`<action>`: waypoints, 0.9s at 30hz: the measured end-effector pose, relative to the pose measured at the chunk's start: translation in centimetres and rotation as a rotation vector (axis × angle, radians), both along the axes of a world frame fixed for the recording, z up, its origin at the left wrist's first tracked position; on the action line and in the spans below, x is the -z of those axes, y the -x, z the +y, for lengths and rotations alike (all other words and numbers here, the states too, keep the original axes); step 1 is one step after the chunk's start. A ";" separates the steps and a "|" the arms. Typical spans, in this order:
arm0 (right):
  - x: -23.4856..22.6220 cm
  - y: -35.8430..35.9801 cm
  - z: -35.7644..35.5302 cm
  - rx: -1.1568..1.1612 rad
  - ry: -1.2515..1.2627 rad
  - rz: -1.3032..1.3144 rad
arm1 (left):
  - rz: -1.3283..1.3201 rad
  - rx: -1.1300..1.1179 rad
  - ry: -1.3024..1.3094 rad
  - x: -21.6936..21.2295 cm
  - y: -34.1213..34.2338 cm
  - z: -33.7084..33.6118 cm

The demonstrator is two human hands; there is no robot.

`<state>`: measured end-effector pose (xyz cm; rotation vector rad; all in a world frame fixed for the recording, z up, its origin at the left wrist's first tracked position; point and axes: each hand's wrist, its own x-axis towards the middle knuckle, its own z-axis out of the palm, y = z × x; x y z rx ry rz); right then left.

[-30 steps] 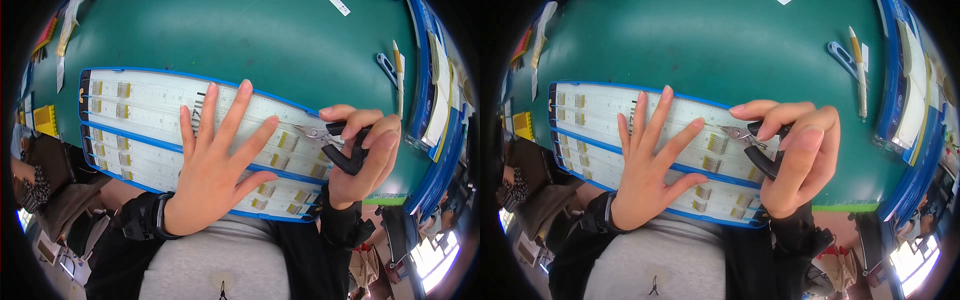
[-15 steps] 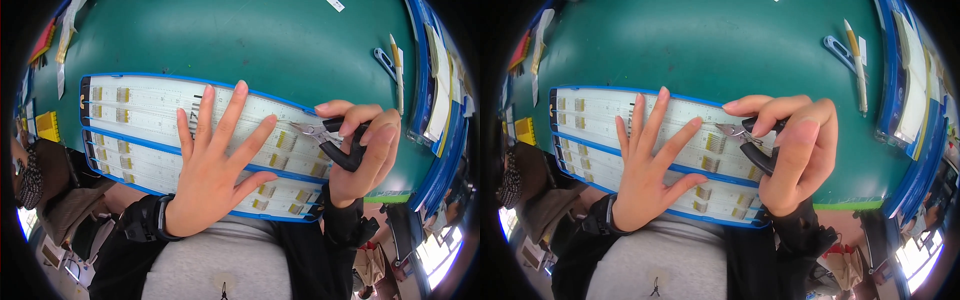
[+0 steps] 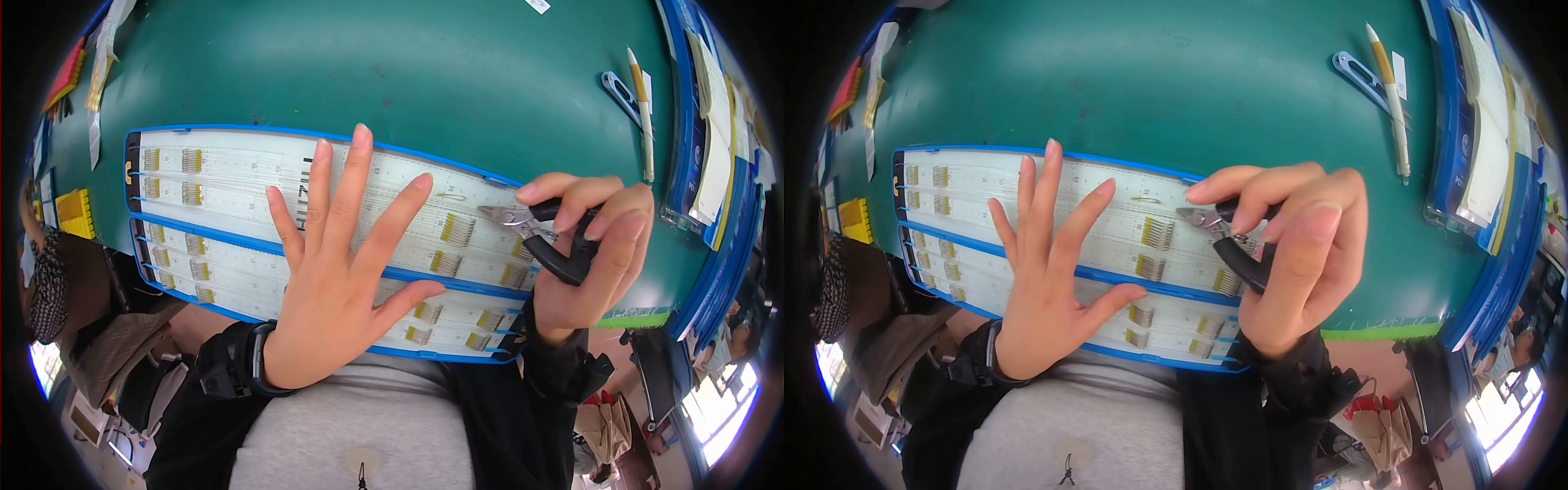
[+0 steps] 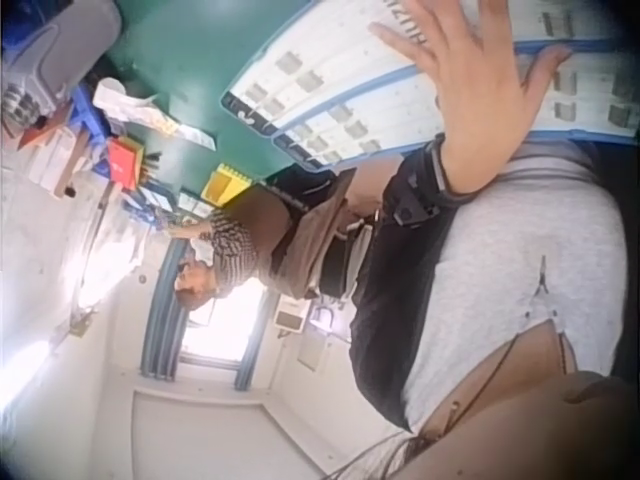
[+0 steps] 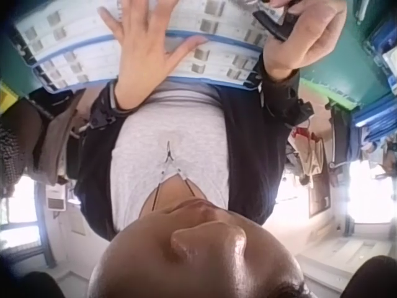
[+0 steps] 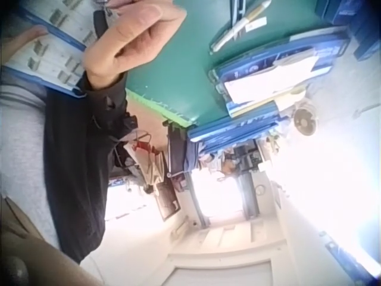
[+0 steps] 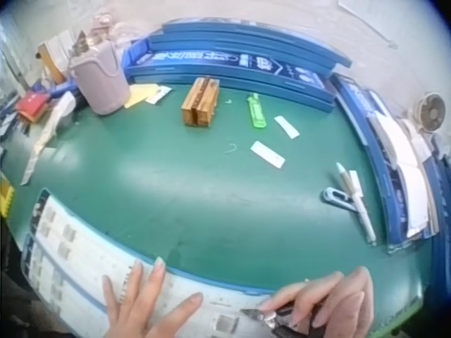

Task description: Assembling electronic LED strips by trimming components with wire cutters and applying small tape stickers.

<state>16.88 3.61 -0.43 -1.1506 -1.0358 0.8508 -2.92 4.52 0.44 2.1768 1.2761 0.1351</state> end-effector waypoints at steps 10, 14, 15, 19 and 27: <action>0.8 -0.4 0.1 0.128 -0.083 0.116 | 0.027 0.019 0.012 0.1 -0.1 0.1; 1.1 -0.9 0.0 0.185 -0.151 0.173 | 0.033 0.023 0.014 0.0 -0.1 0.1; 1.1 -1.4 -0.2 0.187 -0.164 0.172 | 0.032 0.019 0.007 0.0 0.0 0.0; 1.1 -1.7 -0.3 0.193 -0.192 0.204 | 0.009 0.009 -0.006 0.2 0.1 0.0; 0.6 -0.5 0.2 0.064 -0.111 0.174 | 0.089 0.074 0.026 -0.3 -0.1 0.2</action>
